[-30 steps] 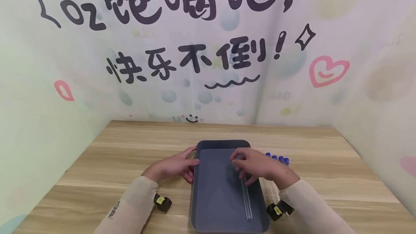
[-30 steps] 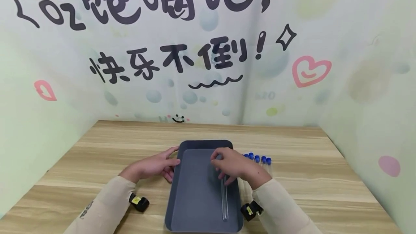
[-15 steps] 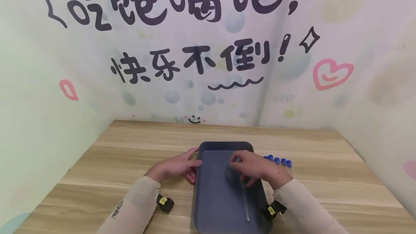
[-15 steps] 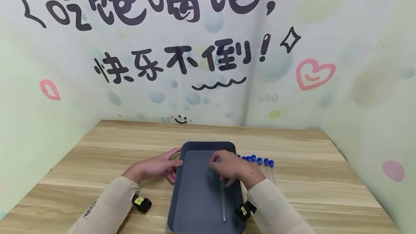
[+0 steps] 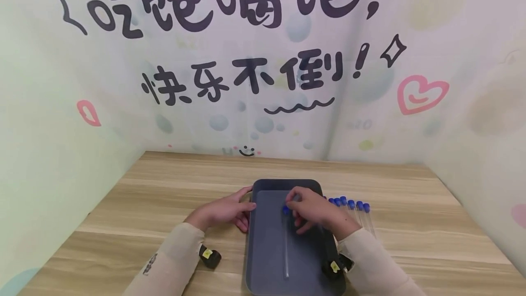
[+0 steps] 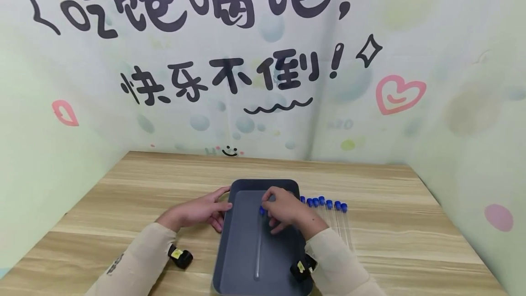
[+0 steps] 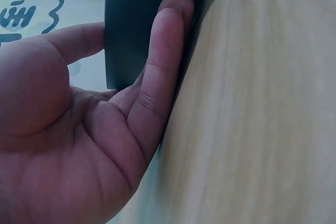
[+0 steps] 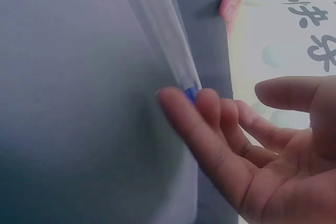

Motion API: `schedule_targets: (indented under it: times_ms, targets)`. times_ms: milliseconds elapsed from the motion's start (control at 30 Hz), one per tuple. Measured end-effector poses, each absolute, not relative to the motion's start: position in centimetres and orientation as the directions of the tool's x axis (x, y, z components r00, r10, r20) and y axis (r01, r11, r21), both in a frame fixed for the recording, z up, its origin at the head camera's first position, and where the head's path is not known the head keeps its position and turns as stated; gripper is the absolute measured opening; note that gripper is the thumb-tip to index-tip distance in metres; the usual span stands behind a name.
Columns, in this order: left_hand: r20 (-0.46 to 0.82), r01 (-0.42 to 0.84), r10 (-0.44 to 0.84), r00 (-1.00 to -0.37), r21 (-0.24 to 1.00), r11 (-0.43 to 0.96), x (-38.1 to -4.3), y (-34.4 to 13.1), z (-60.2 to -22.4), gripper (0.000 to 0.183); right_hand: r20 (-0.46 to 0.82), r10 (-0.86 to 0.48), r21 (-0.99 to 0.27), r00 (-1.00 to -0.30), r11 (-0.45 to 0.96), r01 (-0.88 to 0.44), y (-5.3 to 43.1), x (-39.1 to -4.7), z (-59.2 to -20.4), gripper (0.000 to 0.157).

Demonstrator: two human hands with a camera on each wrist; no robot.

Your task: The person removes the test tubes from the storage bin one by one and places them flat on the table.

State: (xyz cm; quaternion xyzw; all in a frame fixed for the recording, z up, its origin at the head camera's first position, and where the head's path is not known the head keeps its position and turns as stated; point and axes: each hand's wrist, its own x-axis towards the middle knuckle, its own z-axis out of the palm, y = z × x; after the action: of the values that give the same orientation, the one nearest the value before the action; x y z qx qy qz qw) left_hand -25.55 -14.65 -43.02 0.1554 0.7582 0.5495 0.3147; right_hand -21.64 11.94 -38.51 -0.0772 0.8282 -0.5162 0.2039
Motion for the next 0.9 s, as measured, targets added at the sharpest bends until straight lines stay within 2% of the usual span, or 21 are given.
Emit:
schedule_targets:
  times_ms: [167, 500, 900]
  targets:
    - [-0.309, -0.111, 0.583, -0.751, 0.93, 0.351, -25.6, -14.6, -43.0, 0.072, -0.272, -0.342, -0.907, -0.899, 0.404, 0.121, 11.5, -21.9, -39.1, 0.027]
    - [-0.317, -0.115, 0.582, -0.749, 0.927, 0.356, -25.7, -14.5, -43.1, 0.071, -0.315, -0.313, -0.891, -0.896, 0.424, 0.165, 10.6, -21.9, -39.9, 0.03]
    - [-0.316, -0.114, 0.577, -0.753, 0.926, 0.359, -25.6, -14.6, -42.9, 0.072, -0.274, -0.357, -0.864, -0.893, 0.499, 0.065, 10.7, -21.9, -40.4, 0.047]
